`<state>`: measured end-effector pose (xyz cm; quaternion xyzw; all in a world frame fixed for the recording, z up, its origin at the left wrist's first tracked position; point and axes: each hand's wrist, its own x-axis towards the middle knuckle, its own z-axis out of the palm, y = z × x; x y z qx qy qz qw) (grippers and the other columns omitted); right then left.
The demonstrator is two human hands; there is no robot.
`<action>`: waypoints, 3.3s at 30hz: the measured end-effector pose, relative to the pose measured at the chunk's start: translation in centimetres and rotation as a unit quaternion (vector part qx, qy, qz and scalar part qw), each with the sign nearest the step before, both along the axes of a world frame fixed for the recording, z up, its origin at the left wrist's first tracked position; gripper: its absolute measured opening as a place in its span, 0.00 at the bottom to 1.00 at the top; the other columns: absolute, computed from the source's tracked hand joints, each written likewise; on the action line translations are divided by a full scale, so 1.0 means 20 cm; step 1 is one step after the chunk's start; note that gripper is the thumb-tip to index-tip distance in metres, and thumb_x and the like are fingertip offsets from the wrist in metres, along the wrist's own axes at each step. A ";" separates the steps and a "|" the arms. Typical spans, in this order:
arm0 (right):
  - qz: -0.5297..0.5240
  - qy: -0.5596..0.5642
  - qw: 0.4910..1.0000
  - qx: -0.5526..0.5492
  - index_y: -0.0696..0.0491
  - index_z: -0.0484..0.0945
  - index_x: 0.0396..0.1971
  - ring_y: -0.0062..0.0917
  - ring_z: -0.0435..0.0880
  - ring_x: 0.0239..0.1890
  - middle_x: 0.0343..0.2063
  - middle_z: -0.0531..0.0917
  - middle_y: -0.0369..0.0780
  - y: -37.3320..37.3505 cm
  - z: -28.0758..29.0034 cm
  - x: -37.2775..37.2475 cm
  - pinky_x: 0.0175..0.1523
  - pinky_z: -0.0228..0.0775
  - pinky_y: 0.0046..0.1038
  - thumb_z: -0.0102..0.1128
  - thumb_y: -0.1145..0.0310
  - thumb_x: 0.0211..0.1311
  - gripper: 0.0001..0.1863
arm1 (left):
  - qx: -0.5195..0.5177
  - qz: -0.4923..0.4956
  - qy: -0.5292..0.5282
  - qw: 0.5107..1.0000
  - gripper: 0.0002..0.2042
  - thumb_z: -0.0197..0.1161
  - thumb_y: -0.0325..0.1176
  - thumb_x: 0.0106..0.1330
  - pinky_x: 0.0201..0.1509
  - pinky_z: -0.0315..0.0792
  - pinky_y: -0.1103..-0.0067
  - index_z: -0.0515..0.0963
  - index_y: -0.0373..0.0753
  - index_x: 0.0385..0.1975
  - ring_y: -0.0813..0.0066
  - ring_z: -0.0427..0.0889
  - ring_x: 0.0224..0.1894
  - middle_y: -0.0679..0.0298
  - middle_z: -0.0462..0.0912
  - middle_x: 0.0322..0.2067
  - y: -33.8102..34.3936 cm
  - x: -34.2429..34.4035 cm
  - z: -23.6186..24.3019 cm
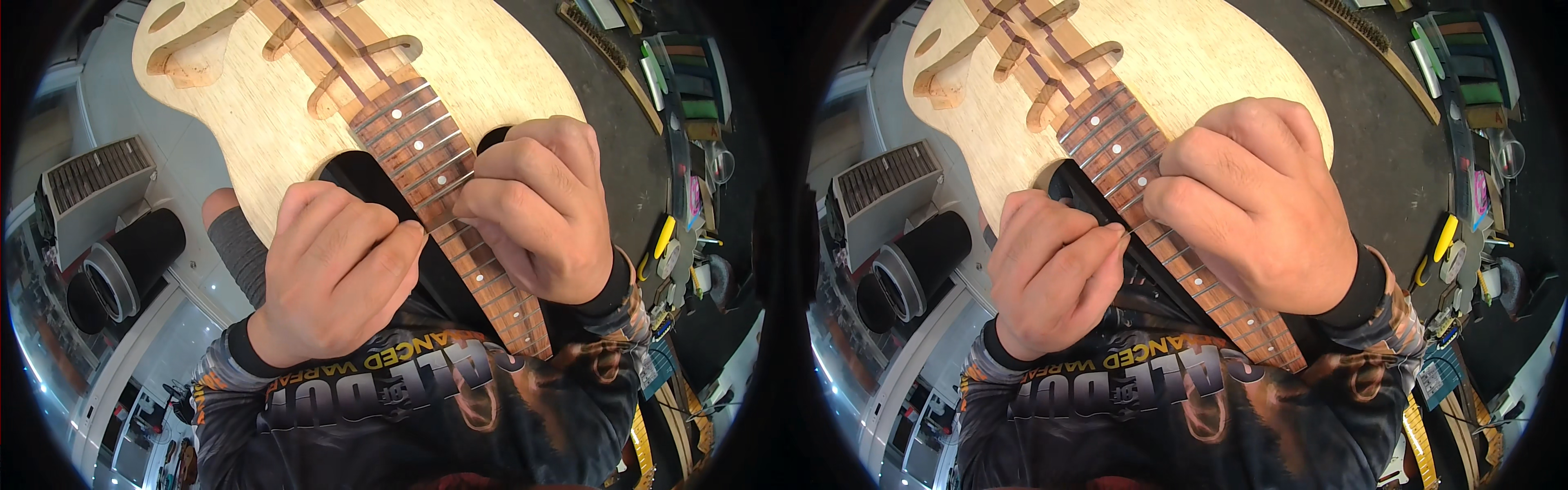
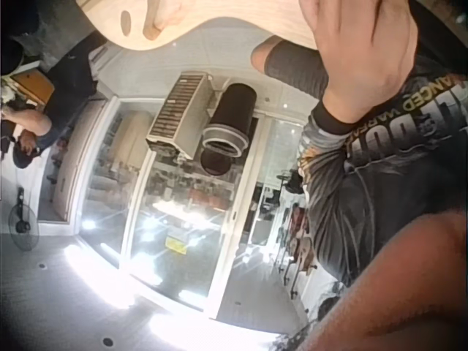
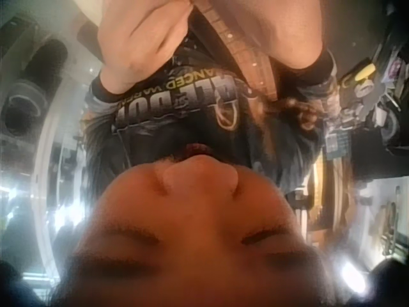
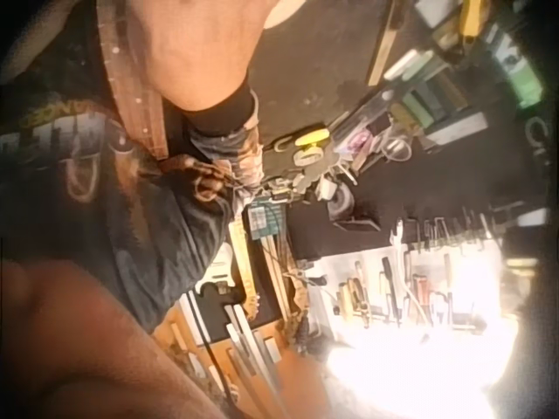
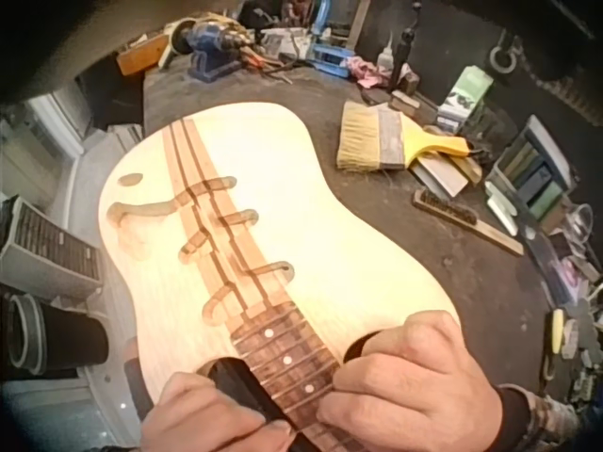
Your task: The person cleans the unfinished wooden guitar body with a brush, then inserts thin metal fret wires into the slots on the fretboard by hand, and uses a yellow-handled file to smooth the edges of the frets.
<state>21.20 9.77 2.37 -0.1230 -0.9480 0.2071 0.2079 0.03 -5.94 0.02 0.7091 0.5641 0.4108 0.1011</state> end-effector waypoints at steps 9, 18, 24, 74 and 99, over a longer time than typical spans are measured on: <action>-0.002 0.009 1.000 0.009 0.46 0.89 0.43 0.38 0.84 0.50 0.44 0.87 0.33 0.02 -0.03 -0.03 0.59 0.70 0.41 0.84 0.72 0.51 0.18 | 0.011 0.015 0.007 1.000 0.17 0.83 0.14 0.53 0.39 0.72 0.65 0.90 0.32 0.43 0.59 0.83 0.32 0.59 0.85 0.34 0.00 -0.01 -0.02; -0.014 0.016 1.000 0.010 0.45 0.89 0.42 0.38 0.84 0.52 0.43 0.86 0.33 0.02 -0.04 -0.03 0.61 0.70 0.41 0.83 0.72 0.51 0.17 | 0.016 0.018 0.015 1.000 0.17 0.83 0.15 0.53 0.40 0.72 0.64 0.90 0.32 0.43 0.59 0.84 0.33 0.59 0.85 0.35 0.00 -0.01 -0.02; -0.004 0.006 1.000 -0.003 0.46 0.89 0.43 0.38 0.84 0.51 0.44 0.87 0.33 0.00 -0.02 0.00 0.60 0.69 0.41 0.83 0.73 0.52 0.17 | 0.003 0.002 -0.003 1.000 0.18 0.84 0.15 0.54 0.40 0.72 0.65 0.90 0.32 0.45 0.59 0.83 0.33 0.59 0.86 0.35 -0.01 0.00 -0.02; -0.039 0.013 0.999 0.019 0.45 0.90 0.44 0.38 0.85 0.54 0.45 0.88 0.32 0.03 -0.06 0.02 0.66 0.67 0.43 0.84 0.71 0.53 0.18 | -0.011 0.014 0.003 1.000 0.16 0.82 0.13 0.55 0.42 0.74 0.65 0.90 0.31 0.44 0.58 0.83 0.34 0.58 0.86 0.35 0.06 0.03 0.02; -0.045 0.018 0.998 0.026 0.44 0.90 0.44 0.37 0.85 0.55 0.45 0.88 0.31 0.04 -0.06 0.03 0.67 0.66 0.44 0.84 0.72 0.51 0.19 | 0.001 0.020 0.021 1.000 0.16 0.82 0.13 0.55 0.42 0.74 0.65 0.90 0.31 0.43 0.57 0.84 0.33 0.57 0.86 0.35 0.07 0.04 0.02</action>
